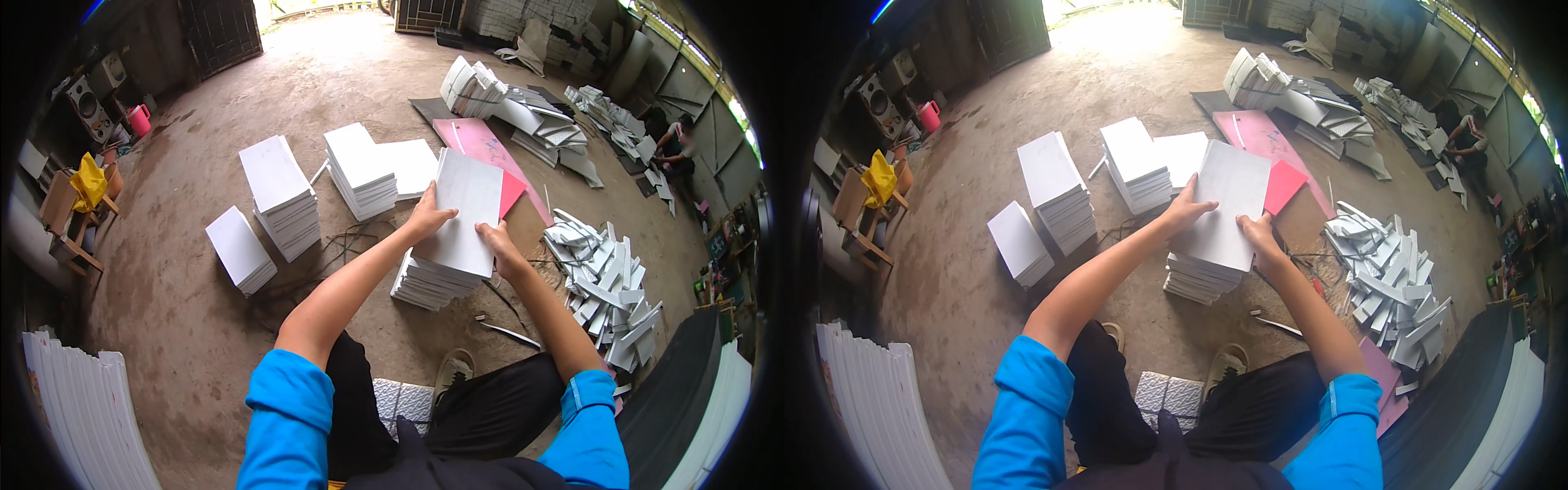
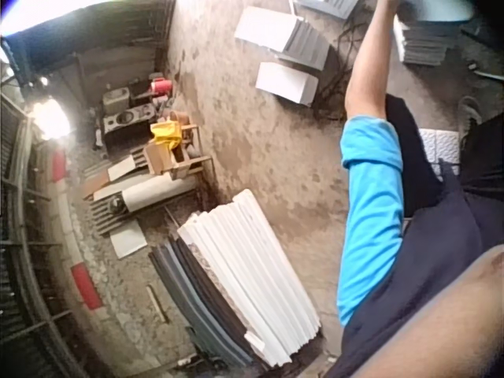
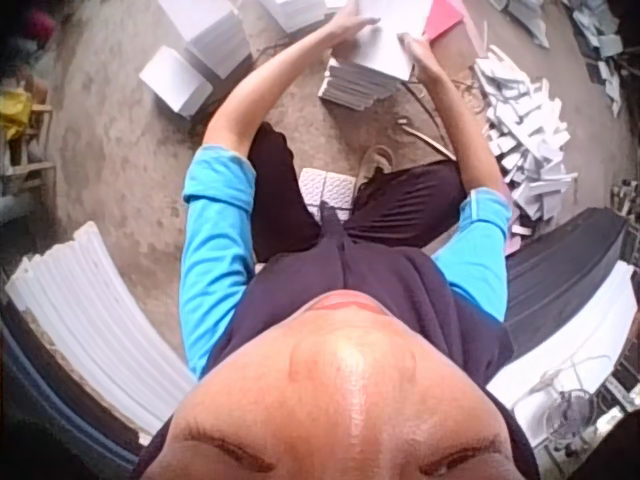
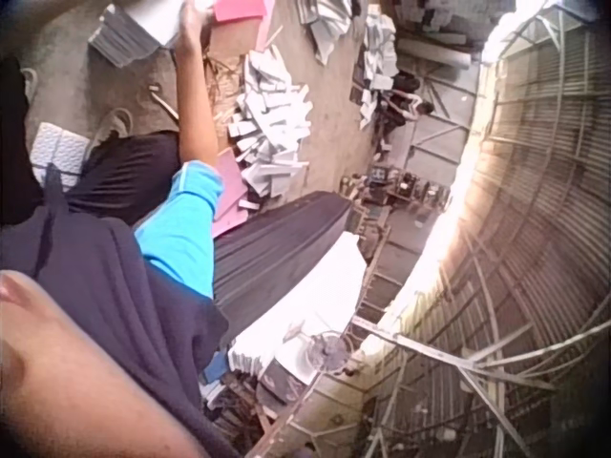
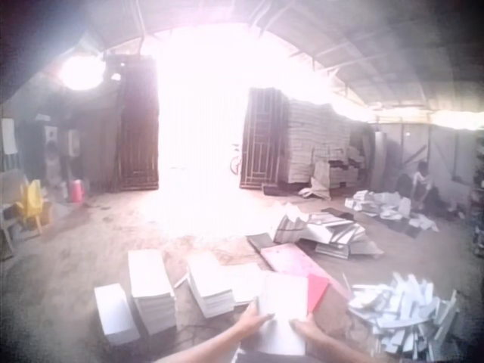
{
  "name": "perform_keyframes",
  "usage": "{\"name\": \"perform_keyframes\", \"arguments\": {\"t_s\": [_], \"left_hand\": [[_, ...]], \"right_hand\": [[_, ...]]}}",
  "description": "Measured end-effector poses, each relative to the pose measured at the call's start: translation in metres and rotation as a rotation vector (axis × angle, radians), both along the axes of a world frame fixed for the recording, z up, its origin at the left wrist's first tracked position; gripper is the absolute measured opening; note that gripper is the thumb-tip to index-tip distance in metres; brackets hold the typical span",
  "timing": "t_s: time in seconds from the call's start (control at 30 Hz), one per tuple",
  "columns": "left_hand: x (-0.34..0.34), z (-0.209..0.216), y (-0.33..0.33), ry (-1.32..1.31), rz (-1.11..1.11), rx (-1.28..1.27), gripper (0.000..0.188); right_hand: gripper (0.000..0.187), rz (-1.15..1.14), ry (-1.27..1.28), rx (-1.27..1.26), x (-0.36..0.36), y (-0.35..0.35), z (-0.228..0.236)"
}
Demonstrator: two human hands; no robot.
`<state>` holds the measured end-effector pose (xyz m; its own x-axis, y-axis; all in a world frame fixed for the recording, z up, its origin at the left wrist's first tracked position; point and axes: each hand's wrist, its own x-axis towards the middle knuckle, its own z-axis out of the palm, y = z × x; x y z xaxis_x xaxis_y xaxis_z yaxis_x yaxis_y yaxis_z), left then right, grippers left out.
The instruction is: The person sits on the floor and ties a stack of white paper sheets with a black strap, then stacks additional sheets on top. The person uses hands to wrap and knot the strap around the bundle and arranges the sheets into a neat pile.
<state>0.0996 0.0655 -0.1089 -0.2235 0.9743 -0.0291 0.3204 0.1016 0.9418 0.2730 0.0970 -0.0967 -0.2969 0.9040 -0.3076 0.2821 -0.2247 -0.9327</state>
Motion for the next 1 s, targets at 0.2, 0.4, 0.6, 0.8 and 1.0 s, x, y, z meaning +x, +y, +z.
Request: {"name": "perform_keyframes", "arguments": {"t_s": [0.2, 0.4, 0.6, 0.8, 1.0], "left_hand": [[0.005, -0.004, 0.003, 0.142, 0.03, 0.038, 0.094], [-0.034, 0.02, -0.005, 0.22, 0.135, 0.191, 0.088], [-0.137, 0.015, -0.11, 0.1, 0.45, 0.197, 0.073], [-0.218, -0.1, -0.283, 0.052, 0.98, -0.072, 0.062], [-0.243, -0.21, -0.37, -0.046, 1.228, 0.015, 0.053]], "right_hand": [[0.078, -0.051, -0.393, 0.408, -0.002, 0.002, -0.006], [0.073, 0.111, -0.344, 1.018, -0.063, -0.01, 0.039], [0.055, 0.606, -0.157, 0.828, -0.2, -0.077, 0.008], [0.045, 1.159, -0.427, 0.757, -0.312, -0.155, -0.072], [0.055, 1.249, -0.422, 0.752, -0.378, -0.209, -0.167]]}}
